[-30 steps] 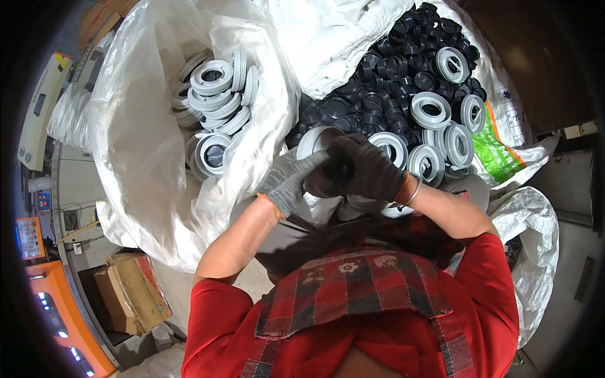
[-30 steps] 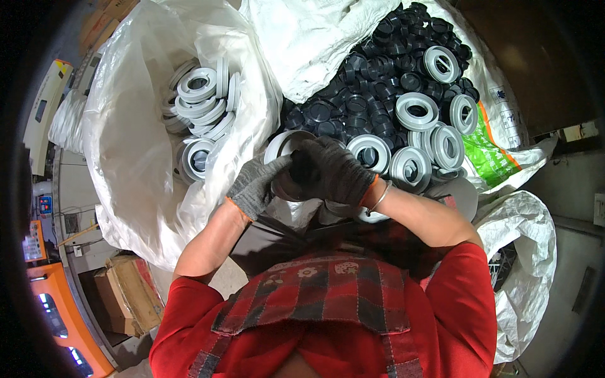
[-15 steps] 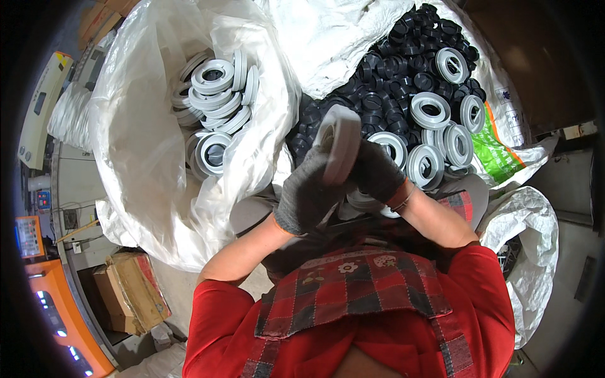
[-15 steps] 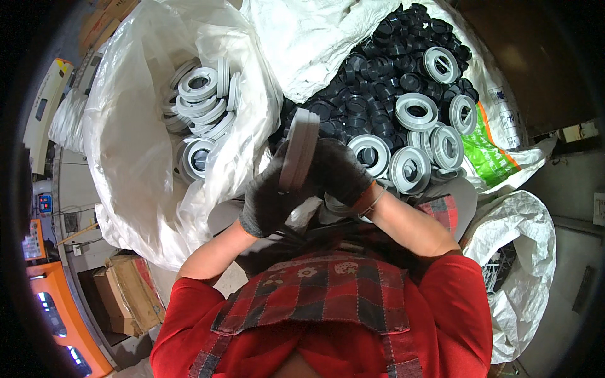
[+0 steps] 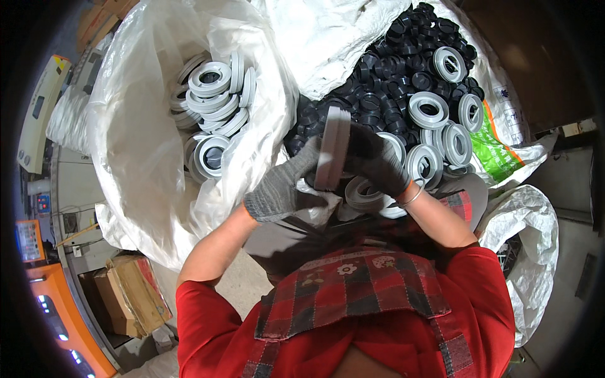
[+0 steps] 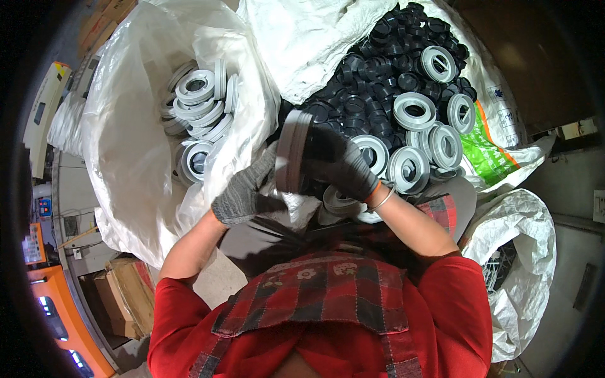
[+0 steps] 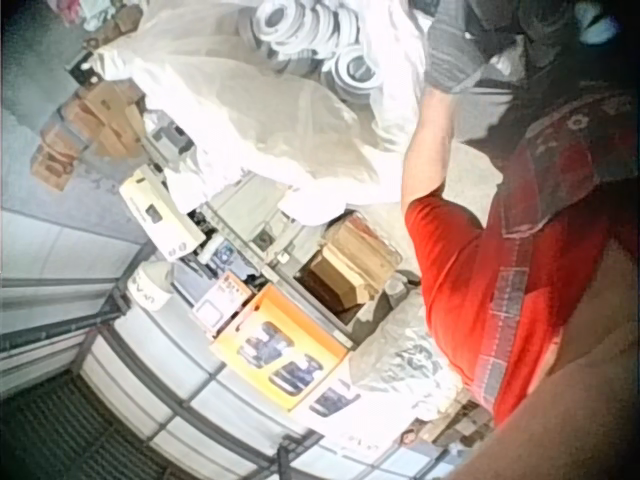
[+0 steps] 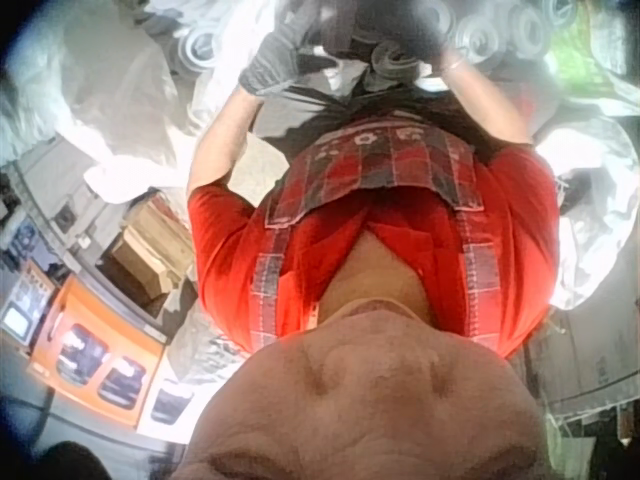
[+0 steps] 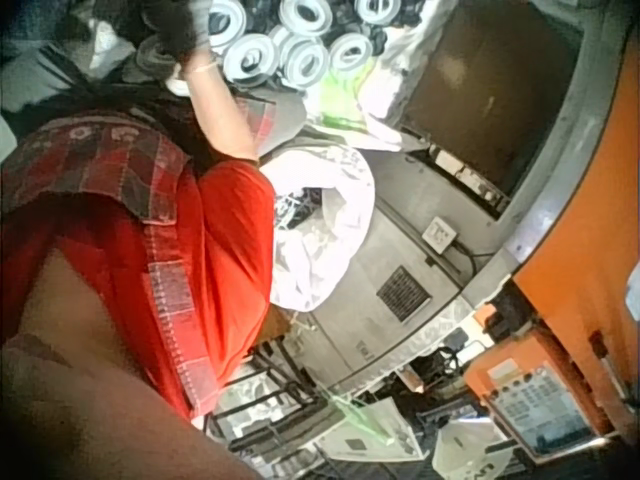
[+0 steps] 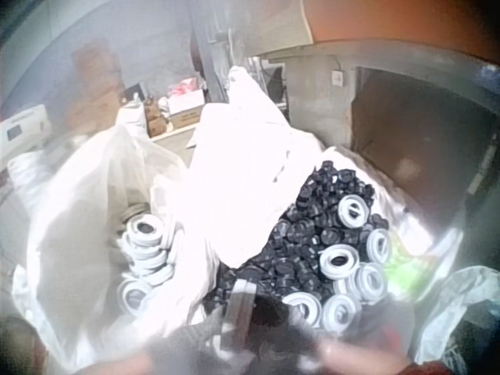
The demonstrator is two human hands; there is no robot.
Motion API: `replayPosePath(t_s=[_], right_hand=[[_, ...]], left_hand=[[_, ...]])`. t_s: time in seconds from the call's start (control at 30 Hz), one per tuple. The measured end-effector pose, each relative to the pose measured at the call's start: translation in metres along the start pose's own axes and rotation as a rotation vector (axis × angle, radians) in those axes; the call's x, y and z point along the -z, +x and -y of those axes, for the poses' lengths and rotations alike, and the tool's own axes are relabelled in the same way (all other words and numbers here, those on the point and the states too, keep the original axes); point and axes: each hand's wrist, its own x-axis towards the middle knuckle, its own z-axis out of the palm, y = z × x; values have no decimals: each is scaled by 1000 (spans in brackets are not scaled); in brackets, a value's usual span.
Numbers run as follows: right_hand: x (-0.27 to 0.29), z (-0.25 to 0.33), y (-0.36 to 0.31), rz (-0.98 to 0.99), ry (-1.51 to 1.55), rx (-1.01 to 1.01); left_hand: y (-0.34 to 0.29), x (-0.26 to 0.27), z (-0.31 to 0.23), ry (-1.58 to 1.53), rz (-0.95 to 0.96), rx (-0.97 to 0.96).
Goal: The person picks white plastic rings and black plastic caps from large bags and repeatedly inserts the rings into the caps by hand. The assembled units are placed into a growing pile on the work surface.
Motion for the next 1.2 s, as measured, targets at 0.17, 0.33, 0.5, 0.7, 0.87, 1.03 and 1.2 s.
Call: replayPosePath(t_s=[0.17, 0.33, 0.5, 0.7, 0.87, 1.03, 1.2], right_hand=[[16, -14, 4, 131, -755, 455], [4, 15, 15, 14, 145, -235], [15, -21, 41, 159, -938, 547], [149, -51, 105, -374, -1123, 156], [251, -77, 117, -466, -1840, -23], [273, -84, 108, -142, -2035, -394], [245, -77, 86, -217, -1902, -242]], left_hand=[[12, 3, 11, 348, 84, -378], [13, -9, -8, -31, -160, -104], [10, 10, 13, 441, -101, -243], [54, 68, 42, 802, -678, -133], [73, -10, 113, 166, 13, 413], [92, -98, 205, 208, 407, 709], [101, -113, 206, 225, 442, 613]])
